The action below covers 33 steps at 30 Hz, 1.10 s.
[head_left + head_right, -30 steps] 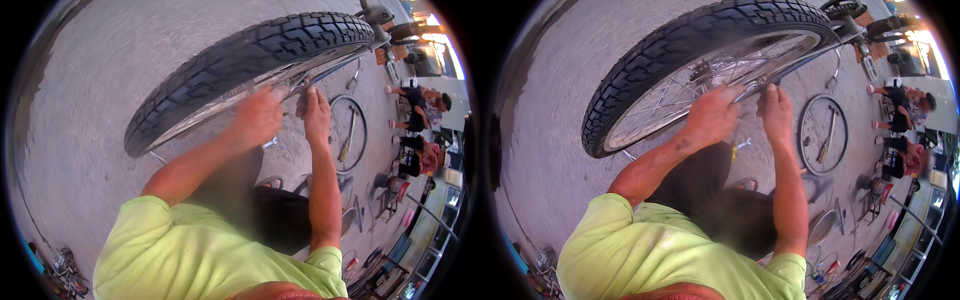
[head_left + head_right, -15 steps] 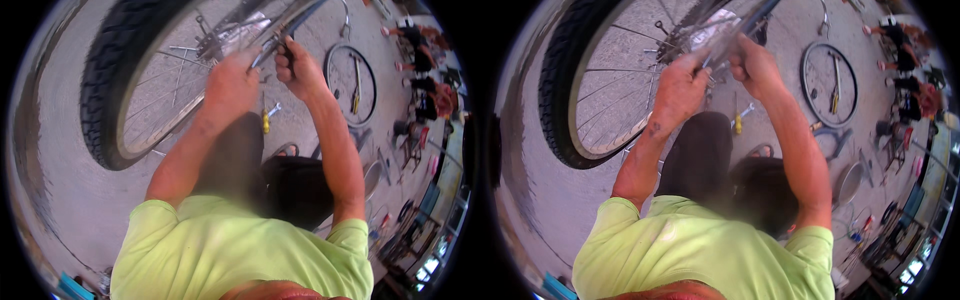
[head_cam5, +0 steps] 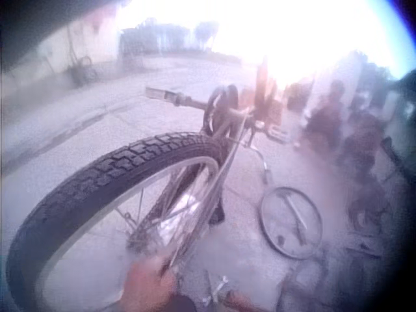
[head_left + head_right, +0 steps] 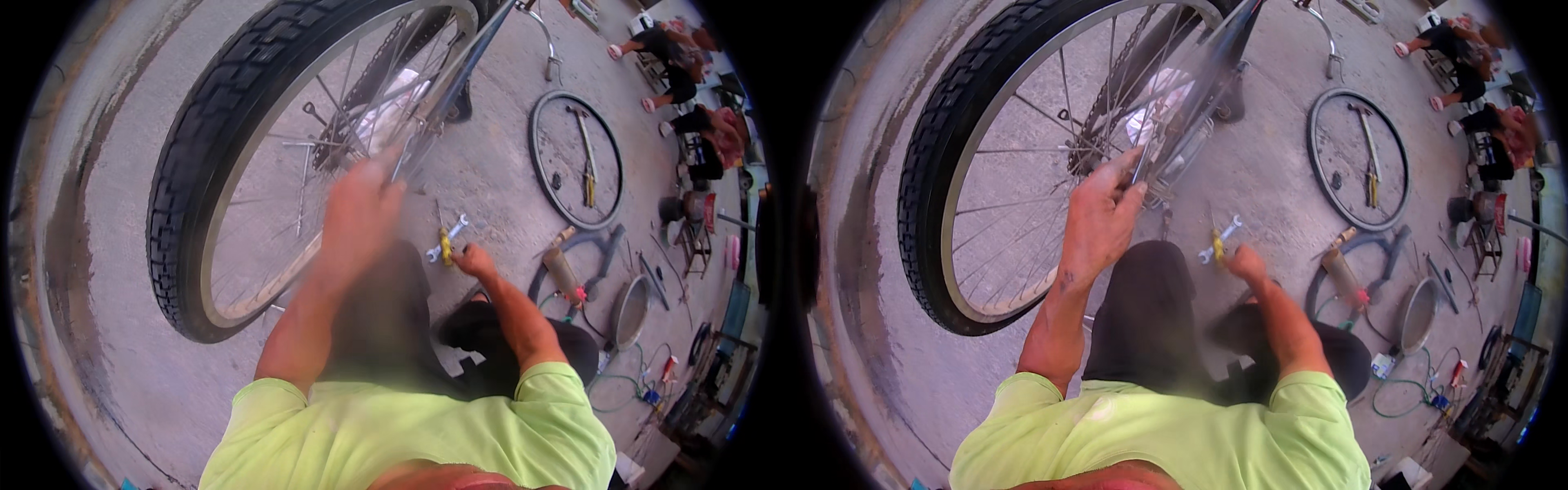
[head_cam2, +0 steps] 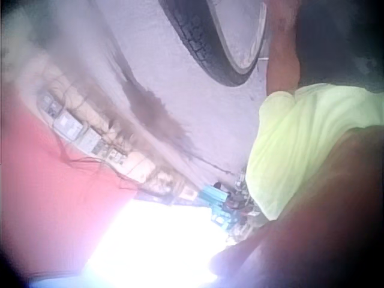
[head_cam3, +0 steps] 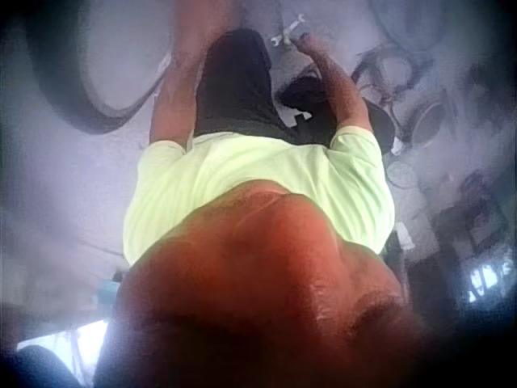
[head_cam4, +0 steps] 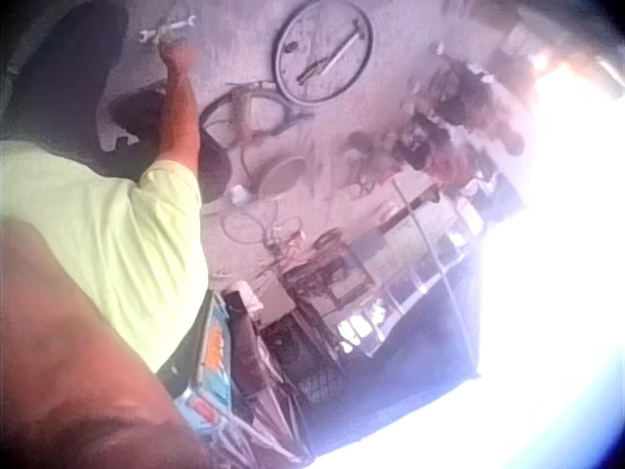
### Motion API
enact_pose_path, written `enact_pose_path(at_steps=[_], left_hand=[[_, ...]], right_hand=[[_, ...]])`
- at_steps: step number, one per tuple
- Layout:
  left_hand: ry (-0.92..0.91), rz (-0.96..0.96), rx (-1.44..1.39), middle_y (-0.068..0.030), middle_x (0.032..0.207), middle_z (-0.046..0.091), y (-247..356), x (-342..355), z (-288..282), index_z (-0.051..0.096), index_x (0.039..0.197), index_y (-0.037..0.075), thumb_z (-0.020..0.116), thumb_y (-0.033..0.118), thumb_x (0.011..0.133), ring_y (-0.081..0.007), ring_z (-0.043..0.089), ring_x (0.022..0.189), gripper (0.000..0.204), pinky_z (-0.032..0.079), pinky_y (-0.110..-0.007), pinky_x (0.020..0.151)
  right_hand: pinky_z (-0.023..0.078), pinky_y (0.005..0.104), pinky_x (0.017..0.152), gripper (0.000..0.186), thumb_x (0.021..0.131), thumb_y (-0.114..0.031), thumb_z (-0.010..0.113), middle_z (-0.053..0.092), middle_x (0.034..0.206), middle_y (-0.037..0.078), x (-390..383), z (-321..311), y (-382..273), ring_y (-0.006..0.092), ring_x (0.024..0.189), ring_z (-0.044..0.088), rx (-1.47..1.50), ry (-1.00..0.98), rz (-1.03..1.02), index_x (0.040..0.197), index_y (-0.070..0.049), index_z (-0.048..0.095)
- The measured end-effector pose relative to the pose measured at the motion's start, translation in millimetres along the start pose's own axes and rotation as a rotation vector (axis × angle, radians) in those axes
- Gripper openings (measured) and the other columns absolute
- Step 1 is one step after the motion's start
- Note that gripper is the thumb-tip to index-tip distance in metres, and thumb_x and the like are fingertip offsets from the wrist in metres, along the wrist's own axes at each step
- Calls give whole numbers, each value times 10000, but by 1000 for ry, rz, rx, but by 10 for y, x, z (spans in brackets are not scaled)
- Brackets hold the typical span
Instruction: The person works on the bicycle chain and rear hub assembly by hand and using a screwdriver to adjust components while the bicycle is inverted.
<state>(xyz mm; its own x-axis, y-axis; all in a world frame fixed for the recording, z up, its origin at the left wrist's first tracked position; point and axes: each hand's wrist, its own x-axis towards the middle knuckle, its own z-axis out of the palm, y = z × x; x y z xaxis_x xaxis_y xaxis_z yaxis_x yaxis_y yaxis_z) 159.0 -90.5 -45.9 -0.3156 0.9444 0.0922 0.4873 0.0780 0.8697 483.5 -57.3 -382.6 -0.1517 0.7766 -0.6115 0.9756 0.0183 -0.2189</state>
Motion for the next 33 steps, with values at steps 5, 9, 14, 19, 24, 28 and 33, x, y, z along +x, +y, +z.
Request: enact_pose_path(at_steps=[5, 9, 14, 19, 24, 28, 33], left_hand=[[-26, -71, -63, -239, 1263, 667, 43, -19, 1, 624, 1368, 21, 636, 94, 912, -397, 645, 1178, 461, 504, -432, 1013], [-19, -140, -41, -157, 1161, 718, 99, -66, -22, 590, 1411, -1, 614, 23, 959, -170, 694, 960, 453, 558, -312, 831], [-3, -3, -11, -158, 1156, 721, -59, -32, 39, 597, 1403, 3, 622, 37, 954, -172, 691, 916, 451, 557, -317, 810], [37, 9, -4, -170, 1117, 713, 45, -49, 7, 619, 1381, 18, 639, 59, 940, -209, 700, 900, 444, 558, -337, 815], [43, 9, 18, -168, 1053, 699, 49, -33, 3, 635, 1362, 29, 649, 65, 930, -224, 695, 856, 434, 555, -348, 798], [24, 13, 50, -159, 1036, 697, 65, -30, -27, 637, 1358, 28, 651, 64, 929, -217, 684, 829, 431, 553, -345, 784], [24, -2, -26, -181, 1119, 686, 24, -41, 14, 631, 1359, 25, 636, 60, 932, -268, 662, 946, 428, 530, -366, 863]], right_hand=[[544, 532, 872, 621, 864, -566, 693, 720, 1090, 270, -150, 413, -147, 454, 1016, 698, 77, 24, 24, 1177, -32, 641], [551, 526, 882, 554, 890, -480, 648, 729, 1085, 218, -99, 448, -208, 390, 957, 727, 119, 23, -39, 1193, -17, 608], [557, 399, 769, 422, 898, -270, 587, 734, 1078, 141, -142, -742, -331, 250, 868, 735, 779, -488, 65, 1243, -27, 583], [510, 284, 706, 465, 906, -172, 562, 684, 1000, 57, -860, -2263, -511, 149, 757, 636, 888, -319, -131, 1349, -33, 556], [449, 260, 660, 381, 1004, -255, 598, 599, 898, -1, -1520, -2763, -809, 84, 747, 544, 843, -9, -345, 1312, -31, 612], [443, 246, 691, 365, 1014, -284, 675, 627, 889, 11, -1615, -2829, -927, 73, 794, 551, 620, 243, -509, 1216, 20, 676], [471, 293, 721, 336, 957, -216, 743, 644, 898, 59, -1672, -2930, -918, 133, 785, 575, 574, 439, -638, 1182, 28, 689]])
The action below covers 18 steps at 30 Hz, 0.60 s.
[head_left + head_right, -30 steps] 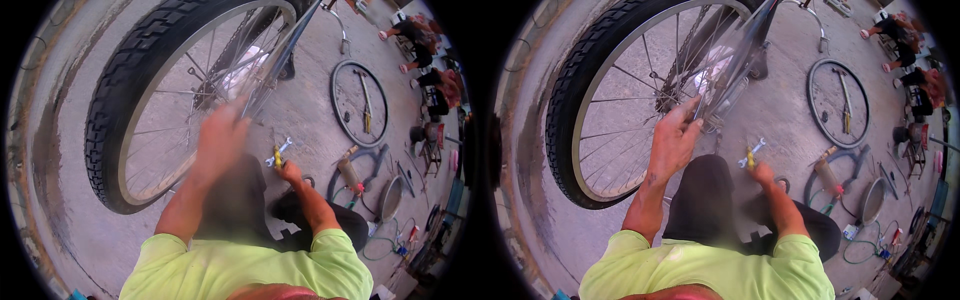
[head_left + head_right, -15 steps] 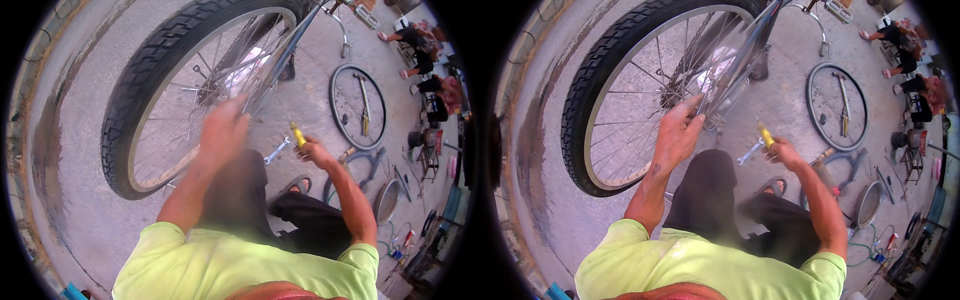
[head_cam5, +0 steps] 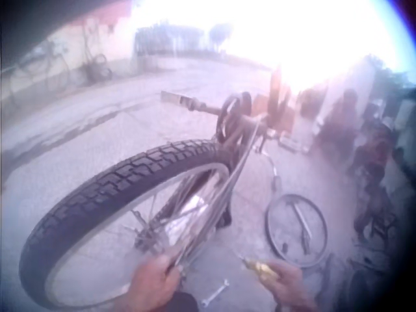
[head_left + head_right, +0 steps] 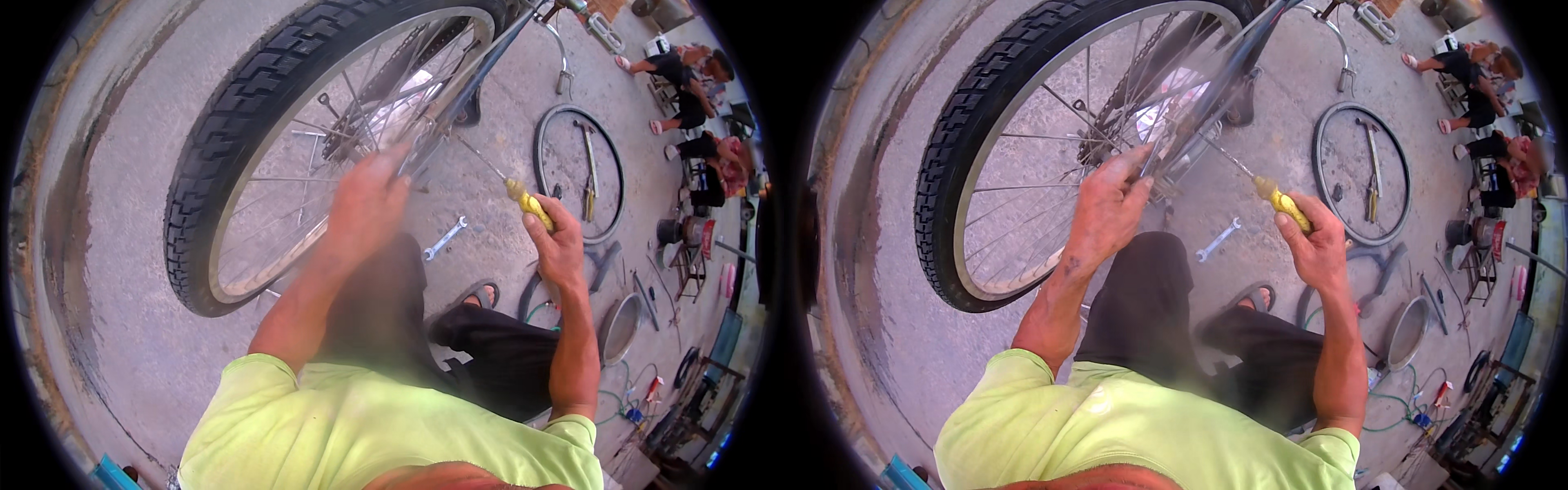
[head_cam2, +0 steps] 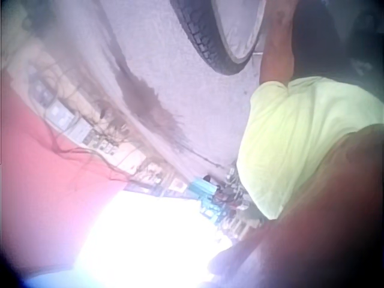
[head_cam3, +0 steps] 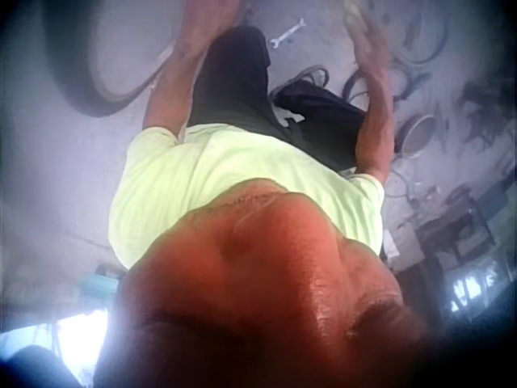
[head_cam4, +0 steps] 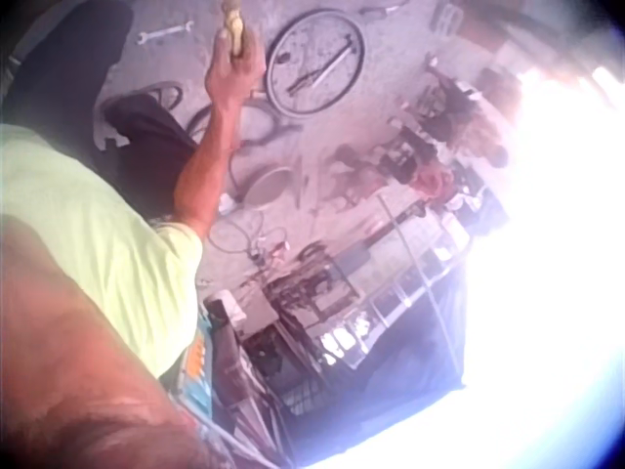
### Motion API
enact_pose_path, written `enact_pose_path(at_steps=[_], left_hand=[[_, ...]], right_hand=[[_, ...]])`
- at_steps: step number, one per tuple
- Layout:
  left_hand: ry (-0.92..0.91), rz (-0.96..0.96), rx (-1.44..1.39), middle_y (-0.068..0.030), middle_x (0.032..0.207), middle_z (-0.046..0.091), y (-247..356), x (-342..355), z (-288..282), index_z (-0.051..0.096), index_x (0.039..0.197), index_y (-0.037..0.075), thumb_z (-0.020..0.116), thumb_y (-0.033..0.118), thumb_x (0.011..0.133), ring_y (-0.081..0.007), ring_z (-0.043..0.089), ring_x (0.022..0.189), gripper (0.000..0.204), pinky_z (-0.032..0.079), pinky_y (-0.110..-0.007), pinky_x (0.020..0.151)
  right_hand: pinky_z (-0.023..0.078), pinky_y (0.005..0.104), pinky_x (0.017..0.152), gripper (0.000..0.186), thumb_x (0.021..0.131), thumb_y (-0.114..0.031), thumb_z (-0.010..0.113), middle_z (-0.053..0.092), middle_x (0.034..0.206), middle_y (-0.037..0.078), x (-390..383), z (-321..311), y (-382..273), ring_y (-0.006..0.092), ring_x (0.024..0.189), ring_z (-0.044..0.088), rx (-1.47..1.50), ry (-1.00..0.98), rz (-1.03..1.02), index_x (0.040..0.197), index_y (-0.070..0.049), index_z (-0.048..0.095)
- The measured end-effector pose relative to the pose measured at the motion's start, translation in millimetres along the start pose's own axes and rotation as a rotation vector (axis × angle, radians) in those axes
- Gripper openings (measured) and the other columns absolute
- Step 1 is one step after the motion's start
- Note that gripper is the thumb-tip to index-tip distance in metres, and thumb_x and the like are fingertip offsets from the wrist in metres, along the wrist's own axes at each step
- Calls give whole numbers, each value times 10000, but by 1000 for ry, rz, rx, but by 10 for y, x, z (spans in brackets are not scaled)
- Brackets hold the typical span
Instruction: The person works on the bicycle chain and rear hub assembly by hand and using a screwdriver to adjust components while the bicycle is inverted.
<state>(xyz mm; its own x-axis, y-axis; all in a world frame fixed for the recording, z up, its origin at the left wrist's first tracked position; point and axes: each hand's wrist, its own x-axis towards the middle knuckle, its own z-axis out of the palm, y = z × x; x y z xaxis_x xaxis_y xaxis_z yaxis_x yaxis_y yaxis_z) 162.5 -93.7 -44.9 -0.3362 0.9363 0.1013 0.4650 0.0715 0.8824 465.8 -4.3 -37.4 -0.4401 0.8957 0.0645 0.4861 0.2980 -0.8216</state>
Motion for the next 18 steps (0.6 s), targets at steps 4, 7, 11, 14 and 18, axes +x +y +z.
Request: enact_pose_path(at_steps=[4, 7, 11, 14, 18], left_hand=[[-33, -85, -82, -240, 1267, 658, 52, -1, -11, 620, 1355, 18, 618, 69, 924, -408, 634, 1183, 434, 487, -441, 1030], [-18, -31, -18, -170, 1156, 681, 1, 10, -2, 623, 1369, 16, 623, 43, 936, -245, 657, 985, 434, 530, -356, 870], [-11, -7, 9, -140, 1125, 692, 16, 9, -4, 621, 1381, 15, 620, 27, 946, -163, 669, 901, 435, 554, -313, 794], [-13, -13, -20, -143, 1137, 690, -4, 8, 1, 620, 1383, 12, 614, 23, 950, -170, 673, 915, 433, 557, -311, 799], [-21, 2, 3, -156, 1170, 691, 2, 11, -6, 617, 1387, 11, 613, 21, 953, -176, 685, 972, 434, 563, -310, 819]], right_hand=[[481, 327, 718, 333, 933, -210, 750, 637, 880, 111, 62, -46, -80, 209, 762, 598, -144, 0, -101, 1172, 15, 693], [483, 342, 714, 332, 923, -211, 752, 632, 869, 124, 121, -67, -87, 240, 754, 602, -161, -9, -109, 1163, 10, 694], [483, 345, 710, 322, 919, -203, 754, 635, 865, 123, 174, -74, -73, 243, 753, 604, -169, -16, -128, 1153, 10, 693], [483, 343, 703, 312, 912, -182, 758, 639, 867, 124, 203, -87, -71, 241, 750, 609, -159, -29, -113, 1150, 9, 694], [486, 339, 701, 302, 902, -150, 760, 643, 871, 121, 210, -124, -78, 233, 748, 615, -150, -48, -112, 1151, 8, 697]])
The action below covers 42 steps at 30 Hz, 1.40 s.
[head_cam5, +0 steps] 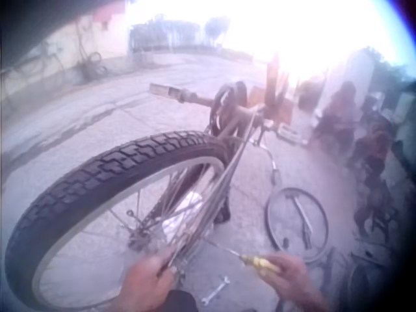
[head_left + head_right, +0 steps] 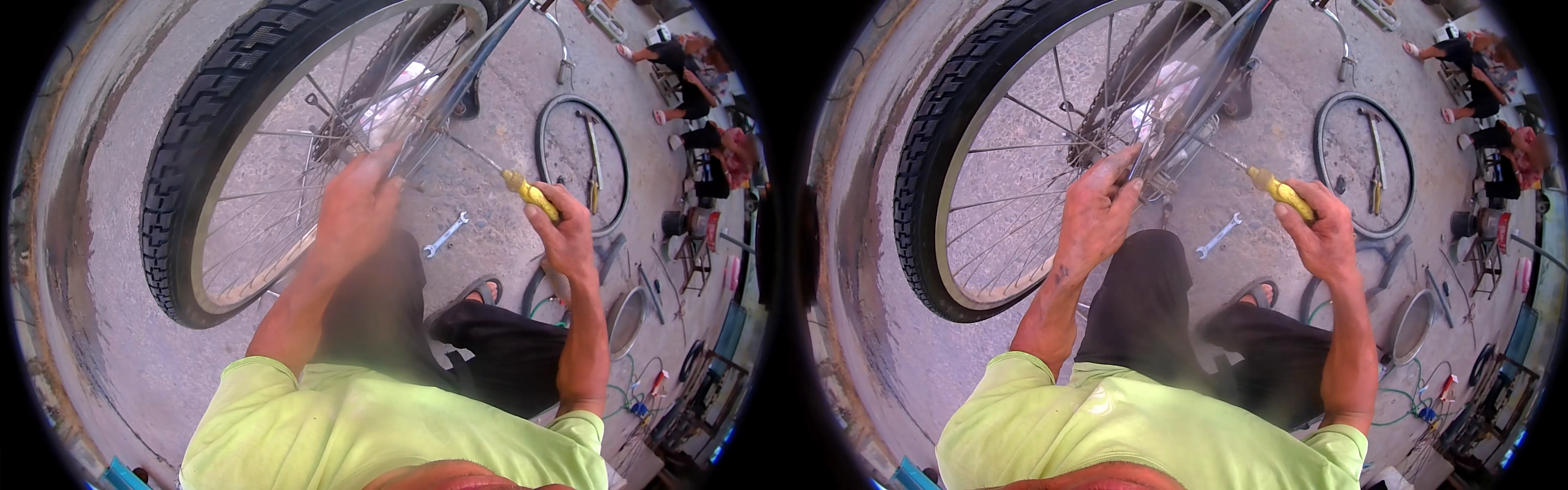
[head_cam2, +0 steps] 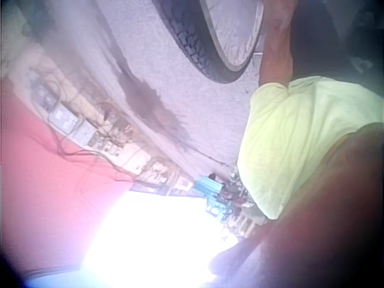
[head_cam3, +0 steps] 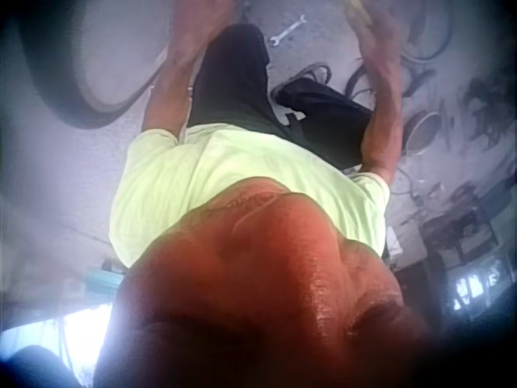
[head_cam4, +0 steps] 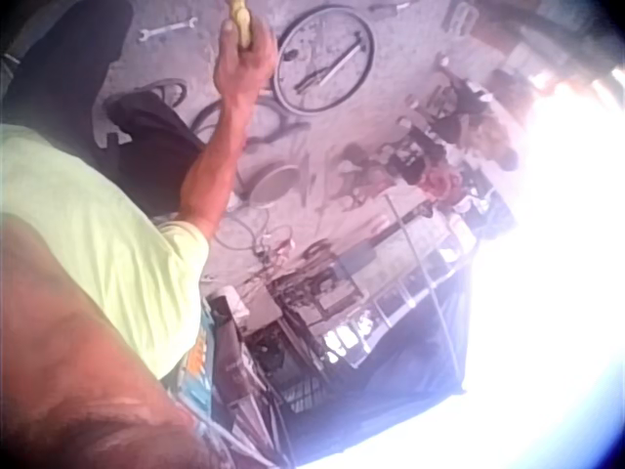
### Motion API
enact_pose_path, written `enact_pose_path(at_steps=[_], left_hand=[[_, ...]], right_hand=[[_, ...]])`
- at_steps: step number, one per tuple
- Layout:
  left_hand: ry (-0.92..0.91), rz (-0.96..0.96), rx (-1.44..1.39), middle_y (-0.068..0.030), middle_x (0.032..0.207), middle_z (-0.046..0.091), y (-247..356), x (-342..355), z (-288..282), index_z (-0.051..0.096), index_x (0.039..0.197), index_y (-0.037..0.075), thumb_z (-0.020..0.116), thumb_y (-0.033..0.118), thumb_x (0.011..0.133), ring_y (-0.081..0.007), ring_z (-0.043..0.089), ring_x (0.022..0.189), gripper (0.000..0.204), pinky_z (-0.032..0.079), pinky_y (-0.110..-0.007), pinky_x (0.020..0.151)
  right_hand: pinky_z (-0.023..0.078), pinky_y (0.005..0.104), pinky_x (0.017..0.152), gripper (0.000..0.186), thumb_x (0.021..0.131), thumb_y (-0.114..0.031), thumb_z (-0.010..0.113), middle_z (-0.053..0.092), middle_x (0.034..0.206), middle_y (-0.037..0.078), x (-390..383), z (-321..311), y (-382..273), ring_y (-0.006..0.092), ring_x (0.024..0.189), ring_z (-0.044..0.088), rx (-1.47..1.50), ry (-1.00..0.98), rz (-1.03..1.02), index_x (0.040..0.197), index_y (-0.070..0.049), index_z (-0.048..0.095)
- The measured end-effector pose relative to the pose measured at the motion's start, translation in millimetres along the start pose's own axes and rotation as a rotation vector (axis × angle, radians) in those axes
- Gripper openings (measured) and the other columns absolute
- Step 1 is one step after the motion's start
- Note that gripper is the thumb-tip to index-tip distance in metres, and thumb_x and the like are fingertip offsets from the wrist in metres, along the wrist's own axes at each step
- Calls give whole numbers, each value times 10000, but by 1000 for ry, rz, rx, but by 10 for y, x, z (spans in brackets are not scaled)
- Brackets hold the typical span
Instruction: The person works on the bicycle chain and rear hub assembly by hand and using a screwdriver to adjust components while the bicycle is inverted.
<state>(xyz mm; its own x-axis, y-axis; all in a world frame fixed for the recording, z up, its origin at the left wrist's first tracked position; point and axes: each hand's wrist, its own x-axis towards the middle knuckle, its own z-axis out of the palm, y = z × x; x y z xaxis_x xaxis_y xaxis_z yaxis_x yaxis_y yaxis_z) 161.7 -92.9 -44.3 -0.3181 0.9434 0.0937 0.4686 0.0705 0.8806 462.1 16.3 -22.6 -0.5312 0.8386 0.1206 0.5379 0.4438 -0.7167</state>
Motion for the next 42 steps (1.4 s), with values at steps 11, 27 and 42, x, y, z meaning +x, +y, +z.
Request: enact_pose_path(at_steps=[11, 27, 42], left_hand=[[-1, 7, -4, -161, 1203, 698, -18, 3, 5, 620, 1390, 19, 623, 21, 951, -181, 697, 1016, 439, 569, -315, 850], [9, -43, -38, -211, 1194, 685, 47, -4, 15, 626, 1367, 36, 649, 103, 915, -375, 676, 1066, 458, 525, -423, 943], [18, -20, -28, -217, 1206, 690, -4, 2, 27, 642, 1336, 9, 642, 95, 916, -375, 678, 1099, 429, 523, -415, 964]], right_hand=[[487, 332, 713, 295, 890, -123, 769, 648, 869, 119, 1, -35, -18, 230, 766, 620, 54, 24, 12, 1141, 17, 700], [483, 336, 683, 289, 879, -133, 770, 644, 861, 118, 28, -101, -61, 227, 737, 619, -45, 21, -33, 1127, 4, 708], [490, 345, 688, 279, 867, -132, 771, 647, 862, 121, 77, -104, -79, 246, 734, 620, -42, 35, -50, 1108, -4, 714]])
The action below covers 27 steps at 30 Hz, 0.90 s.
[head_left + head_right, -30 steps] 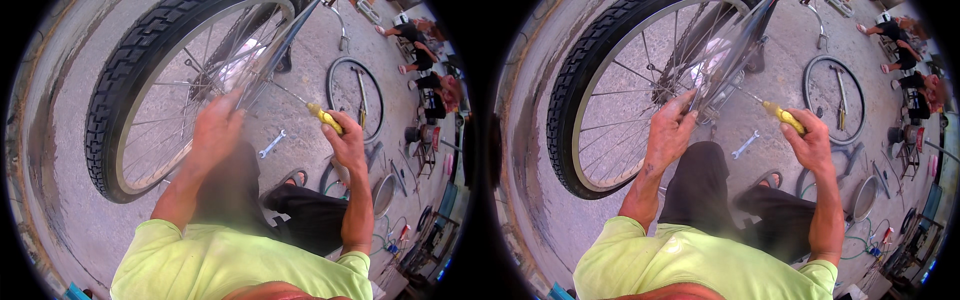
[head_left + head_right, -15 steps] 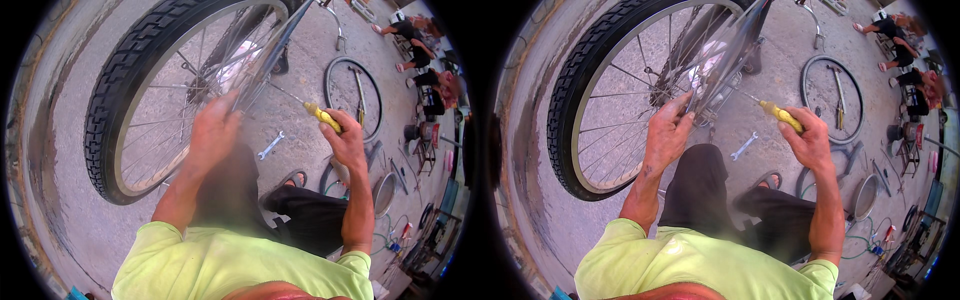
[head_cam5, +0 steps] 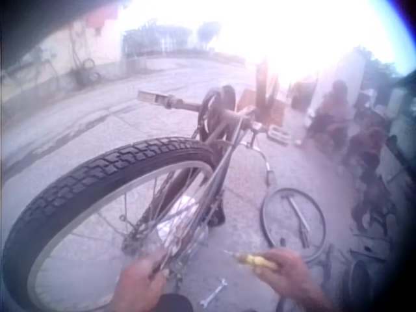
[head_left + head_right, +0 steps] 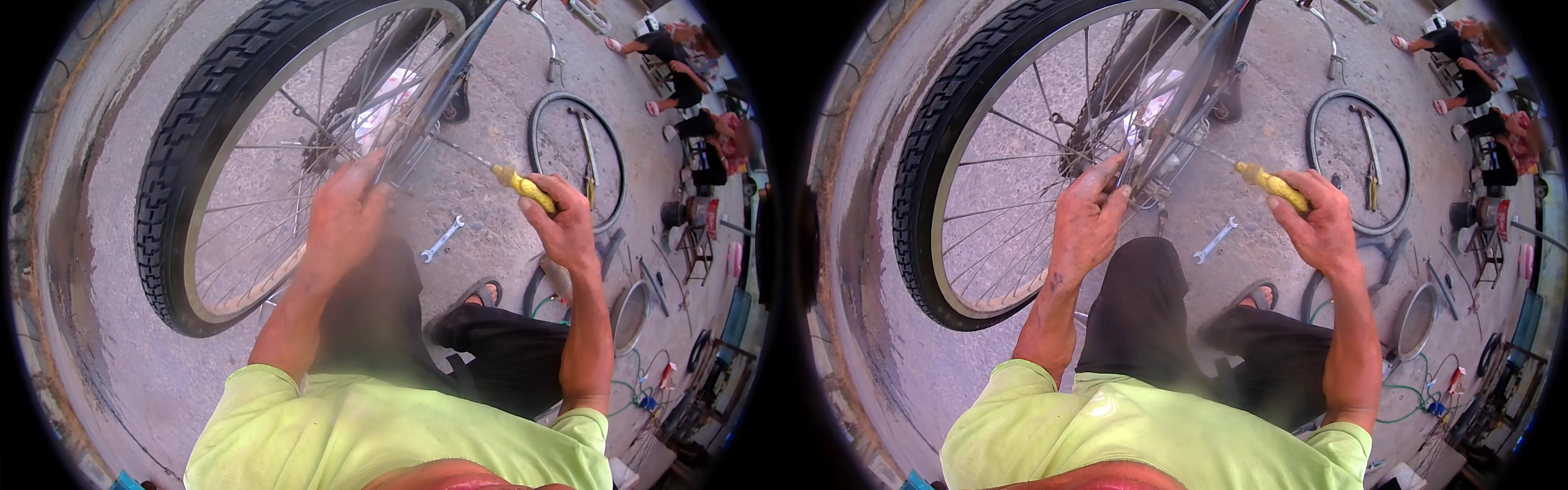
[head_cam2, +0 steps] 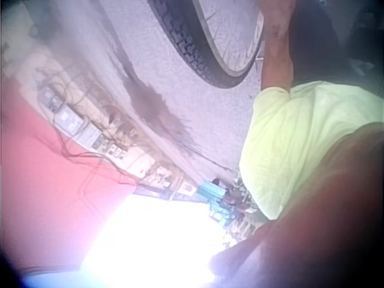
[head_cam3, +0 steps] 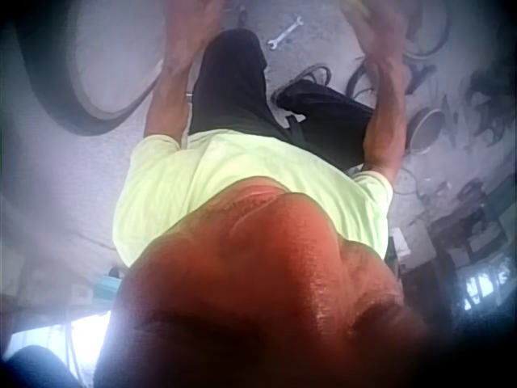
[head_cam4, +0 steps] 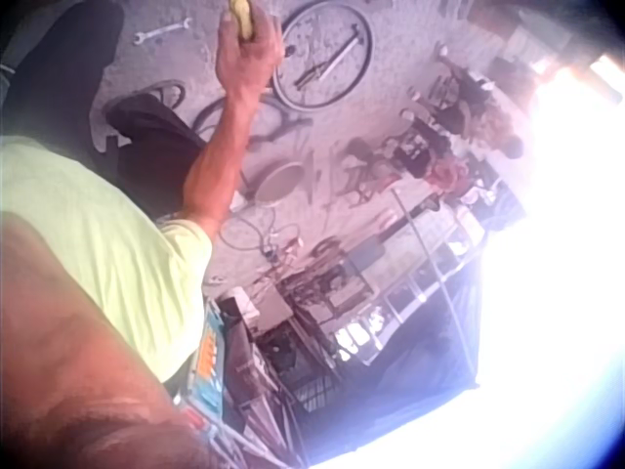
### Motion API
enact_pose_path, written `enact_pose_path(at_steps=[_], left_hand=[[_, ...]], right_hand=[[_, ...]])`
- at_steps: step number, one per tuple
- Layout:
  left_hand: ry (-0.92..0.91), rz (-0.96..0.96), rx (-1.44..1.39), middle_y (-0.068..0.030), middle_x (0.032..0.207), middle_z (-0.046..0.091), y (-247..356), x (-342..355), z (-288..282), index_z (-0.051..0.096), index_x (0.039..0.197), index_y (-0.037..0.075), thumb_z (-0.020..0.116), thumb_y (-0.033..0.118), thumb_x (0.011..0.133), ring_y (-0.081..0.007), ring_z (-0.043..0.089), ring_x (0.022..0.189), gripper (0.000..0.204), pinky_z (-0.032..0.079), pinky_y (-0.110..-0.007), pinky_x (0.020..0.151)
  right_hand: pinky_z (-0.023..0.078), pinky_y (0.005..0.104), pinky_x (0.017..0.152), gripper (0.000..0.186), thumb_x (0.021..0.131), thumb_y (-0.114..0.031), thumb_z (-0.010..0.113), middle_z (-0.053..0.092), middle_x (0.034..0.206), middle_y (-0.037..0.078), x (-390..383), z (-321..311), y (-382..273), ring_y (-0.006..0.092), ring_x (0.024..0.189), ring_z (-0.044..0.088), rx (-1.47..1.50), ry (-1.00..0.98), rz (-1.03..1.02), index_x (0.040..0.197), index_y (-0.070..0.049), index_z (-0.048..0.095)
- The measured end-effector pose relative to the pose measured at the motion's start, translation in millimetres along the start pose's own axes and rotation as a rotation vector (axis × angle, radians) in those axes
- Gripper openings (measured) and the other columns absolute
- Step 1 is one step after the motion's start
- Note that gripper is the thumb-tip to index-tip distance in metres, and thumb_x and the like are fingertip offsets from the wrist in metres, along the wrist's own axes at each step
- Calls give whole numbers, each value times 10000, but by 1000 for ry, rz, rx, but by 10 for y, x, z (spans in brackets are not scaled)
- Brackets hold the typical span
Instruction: The person works on the bicycle chain and rear hub assembly by hand and using a screwdriver to adjust components while the bicycle is inverted.
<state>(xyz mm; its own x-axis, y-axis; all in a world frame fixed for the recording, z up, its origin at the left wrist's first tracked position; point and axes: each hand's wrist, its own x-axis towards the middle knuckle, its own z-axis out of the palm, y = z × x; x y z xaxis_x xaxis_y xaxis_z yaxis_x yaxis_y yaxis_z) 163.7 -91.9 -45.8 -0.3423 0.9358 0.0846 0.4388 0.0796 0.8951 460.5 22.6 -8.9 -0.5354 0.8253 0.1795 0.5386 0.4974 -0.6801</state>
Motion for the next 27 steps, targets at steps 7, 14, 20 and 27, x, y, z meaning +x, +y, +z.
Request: enact_pose_path(at_steps=[7, 14, 20, 27], left_hand=[[-5, -14, 13, -213, 1228, 688, 24, -1, -10, 641, 1335, 9, 638, 99, 919, -372, 672, 1128, 425, 519, -412, 985], [-11, -21, 18, -216, 1234, 688, 52, 7, -17, 640, 1338, 10, 643, 83, 915, -379, 667, 1140, 430, 515, -418, 996], [-17, -7, 41, -215, 1236, 688, 43, 0, -25, 640, 1339, 12, 641, 86, 919, -379, 666, 1140, 427, 514, -421, 997], [-8, -12, 52, -208, 1218, 690, 27, -7, -17, 645, 1337, 23, 653, 92, 916, -374, 666, 1129, 427, 518, -426, 982]], right_hand=[[477, 338, 672, 275, 867, -136, 769, 635, 849, 119, 21, -6, -23, 227, 722, 606, -33, -24, -1, 1102, -3, 719], [469, 335, 659, 280, 864, -131, 773, 628, 836, 110, 29, -5, -28, 213, 705, 591, -16, -14, -23, 1106, -1, 721], [463, 330, 642, 285, 867, -135, 776, 611, 828, 100, 29, -14, -22, 195, 695, 585, -36, -11, -36, 1114, -4, 724], [479, 321, 648, 311, 832, -92, 778, 627, 855, 99, 70, -9, -96, 188, 710, 595, -66, -6, -74, 1128, -11, 727]])
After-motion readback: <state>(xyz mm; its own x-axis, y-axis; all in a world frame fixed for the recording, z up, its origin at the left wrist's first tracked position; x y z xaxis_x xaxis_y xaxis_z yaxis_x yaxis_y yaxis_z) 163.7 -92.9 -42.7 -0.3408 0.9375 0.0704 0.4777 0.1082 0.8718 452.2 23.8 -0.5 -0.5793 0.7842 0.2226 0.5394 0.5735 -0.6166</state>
